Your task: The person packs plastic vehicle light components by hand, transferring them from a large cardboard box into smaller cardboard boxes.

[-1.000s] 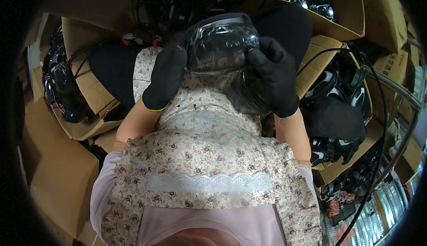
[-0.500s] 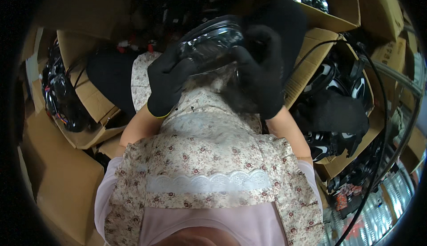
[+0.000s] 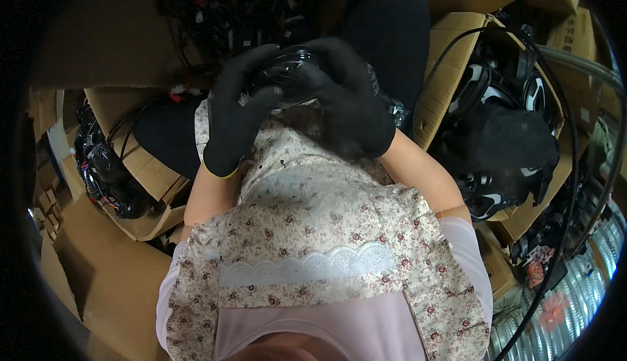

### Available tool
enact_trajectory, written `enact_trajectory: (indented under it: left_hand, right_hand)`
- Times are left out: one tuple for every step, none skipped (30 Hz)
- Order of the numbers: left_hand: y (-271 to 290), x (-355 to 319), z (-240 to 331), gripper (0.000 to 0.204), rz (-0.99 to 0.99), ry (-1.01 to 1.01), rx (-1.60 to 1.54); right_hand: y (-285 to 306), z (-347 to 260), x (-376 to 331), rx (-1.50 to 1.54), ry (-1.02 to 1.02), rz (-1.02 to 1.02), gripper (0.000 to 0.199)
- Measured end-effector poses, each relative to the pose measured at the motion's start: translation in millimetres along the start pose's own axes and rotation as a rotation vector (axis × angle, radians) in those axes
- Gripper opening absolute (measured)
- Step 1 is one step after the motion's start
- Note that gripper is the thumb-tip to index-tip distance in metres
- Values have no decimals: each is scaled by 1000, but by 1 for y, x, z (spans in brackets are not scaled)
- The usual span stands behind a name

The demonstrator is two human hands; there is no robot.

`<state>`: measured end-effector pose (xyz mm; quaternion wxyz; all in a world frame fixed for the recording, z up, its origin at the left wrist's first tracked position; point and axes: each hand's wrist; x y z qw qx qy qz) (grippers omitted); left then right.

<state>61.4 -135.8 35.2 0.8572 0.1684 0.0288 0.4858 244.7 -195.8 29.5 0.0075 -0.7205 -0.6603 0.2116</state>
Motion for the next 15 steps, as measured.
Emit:
enact_trajectory:
  left_hand:
    - [0, 2, 2, 45, -3, 1, 2]
    - [-1, 5, 4, 43, -11, 126, -104]
    - [-2, 6, 5, 42, -19, 251, -211]
    - [-3, 5, 5, 42, -25, 251, -208]
    - [-4, 4, 4, 38, -7, 205, -182]
    - [-4, 3, 4, 35, 11, 158, -155]
    - [-3, 6, 4, 35, 0, 154, -154]
    - [-1, 9, 5, 33, -57, 121, -116]
    - [1, 12, 5, 31, -113, 87, -77]
    - [4, 12, 1, 31, -115, 82, -66]
    - [7, 10, -6, 33, -70, 112, -73]
    - [9, 8, -12, 36, -24, 140, -80]
    - [14, 4, -13, 41, 132, 177, -129]
    - [18, 2, -18, 41, 134, 164, -109]
    - [20, 0, -24, 46, 247, 116, -508]
  right_hand:
    - [-1, -2, -1, -53, -7, 9, 28]
    - [-1, -4, -2, -107, -13, 20, 27]
    - [-1, -3, -2, -103, -13, 23, 27]
    - [-2, 0, -3, -154, 29, 73, 23]
    - [-2, 2, -3, -204, 71, 123, 20]
    - [-1, 2, -4, -199, 73, 127, 20]
    - [4, 4, -3, -390, 167, 61, 27]
    - [7, 5, -2, -581, 260, -8, 35]
    - [6, 7, 0, -576, 263, 2, 35]
    - [3, 9, 5, -655, 402, 20, 36]
    - [1, 10, 9, -732, 543, 41, 38]
    - [0, 10, 11, -722, 553, 44, 38]
    - [-3, 9, 13, -618, 474, 173, 50]
    - [-6, 8, 14, -510, 392, 296, 62]
    - [-10, 8, 18, -493, 409, 294, 62]
Point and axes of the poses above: each hand's wrist, its own x-axis towards the middle knuckle, its own y-axis out of the back of the hand, z = x × y, and after that the axes turned 5 degrees about -y, right-handed
